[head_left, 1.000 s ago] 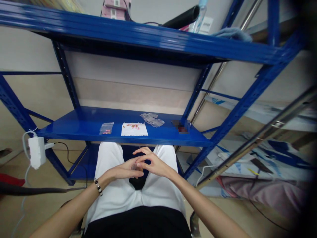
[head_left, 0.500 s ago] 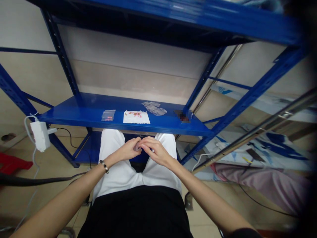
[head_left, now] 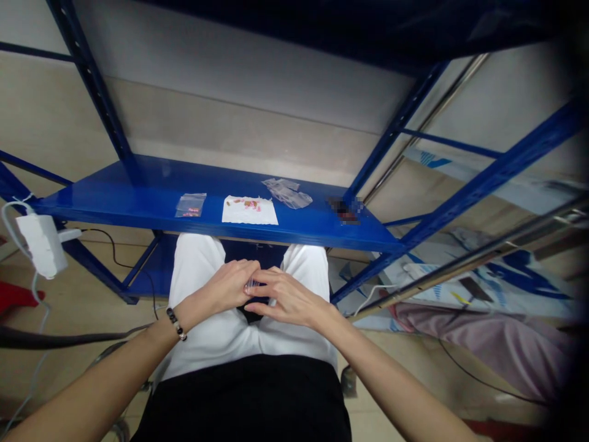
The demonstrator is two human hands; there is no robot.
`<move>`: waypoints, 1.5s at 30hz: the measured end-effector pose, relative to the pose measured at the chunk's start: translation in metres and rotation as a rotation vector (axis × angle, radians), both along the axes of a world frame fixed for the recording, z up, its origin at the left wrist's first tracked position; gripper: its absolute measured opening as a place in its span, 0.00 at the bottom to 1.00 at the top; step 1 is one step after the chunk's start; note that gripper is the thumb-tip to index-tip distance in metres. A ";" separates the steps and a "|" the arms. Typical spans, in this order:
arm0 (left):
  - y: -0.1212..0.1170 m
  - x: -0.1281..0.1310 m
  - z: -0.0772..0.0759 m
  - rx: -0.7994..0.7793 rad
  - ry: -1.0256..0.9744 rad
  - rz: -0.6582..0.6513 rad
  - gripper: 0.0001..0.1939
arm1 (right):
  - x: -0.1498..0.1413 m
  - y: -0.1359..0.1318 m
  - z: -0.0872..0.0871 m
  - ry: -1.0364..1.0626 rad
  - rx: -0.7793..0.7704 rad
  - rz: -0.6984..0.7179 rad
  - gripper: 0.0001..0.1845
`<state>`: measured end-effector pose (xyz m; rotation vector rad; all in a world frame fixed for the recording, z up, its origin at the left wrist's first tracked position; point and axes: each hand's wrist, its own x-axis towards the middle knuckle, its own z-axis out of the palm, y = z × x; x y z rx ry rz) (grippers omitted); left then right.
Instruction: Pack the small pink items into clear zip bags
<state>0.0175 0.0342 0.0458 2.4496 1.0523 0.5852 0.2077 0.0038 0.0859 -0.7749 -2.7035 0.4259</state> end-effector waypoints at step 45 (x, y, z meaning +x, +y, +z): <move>0.043 -0.025 0.019 -0.880 -1.202 0.203 0.13 | -0.081 0.162 0.039 0.441 0.118 -0.166 0.06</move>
